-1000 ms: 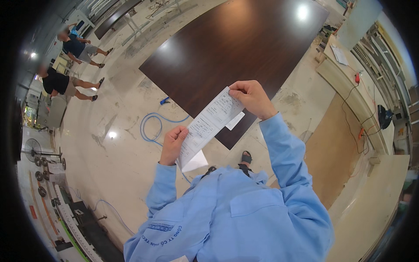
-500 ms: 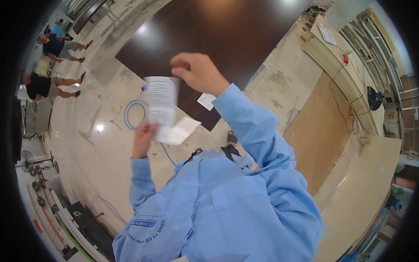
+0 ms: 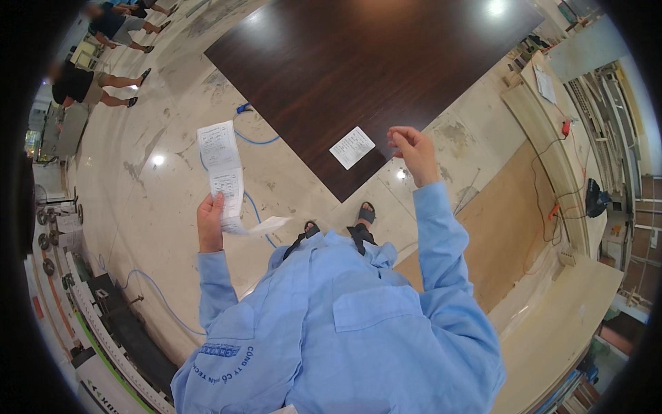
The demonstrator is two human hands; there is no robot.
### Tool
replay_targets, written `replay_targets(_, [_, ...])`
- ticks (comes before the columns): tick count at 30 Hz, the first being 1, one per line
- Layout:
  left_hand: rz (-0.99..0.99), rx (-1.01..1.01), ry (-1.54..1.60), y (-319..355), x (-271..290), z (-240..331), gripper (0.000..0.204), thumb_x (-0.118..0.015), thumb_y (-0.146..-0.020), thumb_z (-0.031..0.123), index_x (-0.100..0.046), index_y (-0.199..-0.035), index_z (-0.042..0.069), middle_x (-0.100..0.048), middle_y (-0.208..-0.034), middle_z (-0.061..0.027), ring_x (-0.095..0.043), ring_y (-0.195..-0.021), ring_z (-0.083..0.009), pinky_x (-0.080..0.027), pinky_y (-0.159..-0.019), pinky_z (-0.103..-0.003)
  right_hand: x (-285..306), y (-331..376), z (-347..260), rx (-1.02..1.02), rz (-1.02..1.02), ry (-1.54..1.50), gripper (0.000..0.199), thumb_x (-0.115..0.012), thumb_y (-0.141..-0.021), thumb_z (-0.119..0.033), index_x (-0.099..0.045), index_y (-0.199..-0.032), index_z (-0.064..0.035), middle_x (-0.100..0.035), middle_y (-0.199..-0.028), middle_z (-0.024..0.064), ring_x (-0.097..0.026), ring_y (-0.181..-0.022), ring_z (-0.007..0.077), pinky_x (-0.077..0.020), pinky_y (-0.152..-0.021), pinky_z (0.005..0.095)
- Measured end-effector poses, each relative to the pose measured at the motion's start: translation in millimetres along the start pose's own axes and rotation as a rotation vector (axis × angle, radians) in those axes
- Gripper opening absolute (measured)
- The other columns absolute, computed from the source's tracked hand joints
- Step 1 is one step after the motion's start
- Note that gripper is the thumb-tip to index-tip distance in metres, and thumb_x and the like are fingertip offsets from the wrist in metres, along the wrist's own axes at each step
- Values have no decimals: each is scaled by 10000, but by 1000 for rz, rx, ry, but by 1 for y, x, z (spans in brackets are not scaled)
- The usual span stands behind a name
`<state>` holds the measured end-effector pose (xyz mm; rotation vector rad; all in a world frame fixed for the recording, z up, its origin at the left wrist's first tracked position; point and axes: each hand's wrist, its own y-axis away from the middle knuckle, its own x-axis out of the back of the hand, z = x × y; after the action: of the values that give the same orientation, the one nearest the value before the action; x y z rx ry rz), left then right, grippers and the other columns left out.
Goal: The person organizes papers on a table, then retrieves a roll of tape. They proceed to wrap a large, dark brown wooden tabletop with corrugated cardboard, smoothing the material over the surface.
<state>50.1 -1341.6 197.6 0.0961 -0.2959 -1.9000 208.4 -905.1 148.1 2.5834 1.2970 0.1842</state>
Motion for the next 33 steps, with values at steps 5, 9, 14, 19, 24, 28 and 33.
replay_targets(5, [-6,-37,-6,-5,-12,4,310,-557,-1009,197,-630,-1178,-53,-702,-1054,-84,-650,-891,-118,-510,-788,-251,-2,4,41,-112,-29,-66,229,-589,-977,-185,-673,-1143,-52,-701,-1072,36,-655,-923,119,-526,-743,270])
replay_targets(9, [-31,-73,-24,-13,-35,9,304,-550,-1016,205,-626,-1192,-30,-700,-1078,-81,-655,-915,-116,-515,-811,-252,-33,19,31,-172,-181,-121,268,-588,-983,-229,-665,-1165,-48,-699,-1090,46,-658,-947,131,-523,-778,280])
replay_targets(14, [-237,-23,-7,-15,-88,9,274,-551,-1012,171,-633,-1177,-31,-709,-1030,-69,-653,-888,-105,-516,-802,-253,-96,50,-15,-67,-573,-254,362,-643,-959,-262,-640,-1216,-7,-704,-1048,37,-633,-869,91,-488,-733,235])
replay_targets(19, [-427,-4,107,-11,-121,19,285,-572,-1003,173,-629,-1200,-26,-710,-1043,-66,-655,-902,-101,-519,-818,-255,-126,49,-44,-93,-471,-218,274,-711,-908,-187,-701,-1100,9,-698,-893,18,-521,-663,35,-408,-571,212])
replay_targets(24, [-466,45,73,4,-126,28,278,-583,-996,169,-632,-1188,-25,-708,-1022,-56,-657,-890,-100,-525,-800,-261,-123,37,-50,-79,-319,-229,216,-711,-905,-170,-725,-1016,15,-696,-829,19,-518,-614,44,-400,-543,214])
replay_targets(28, [-598,248,106,5,-121,23,343,-606,-987,227,-625,-1223,-21,-707,-1066,-56,-660,-934,-102,-514,-837,-260,-101,20,-54,31,-149,-254,196,-700,-911,-156,-726,-1013,9,-701,-836,24,-530,-630,44,-393,-544,211])
replay_targets(33, [-651,253,166,-5,-115,16,370,-585,-997,248,-618,-1242,-27,-709,-1074,-62,-664,-939,-100,-514,-842,-260,-90,14,-53,27,-124,-267,183,-693,-916,-162,-730,-1000,-3,-706,-838,24,-538,-645,44,-382,-545,206])
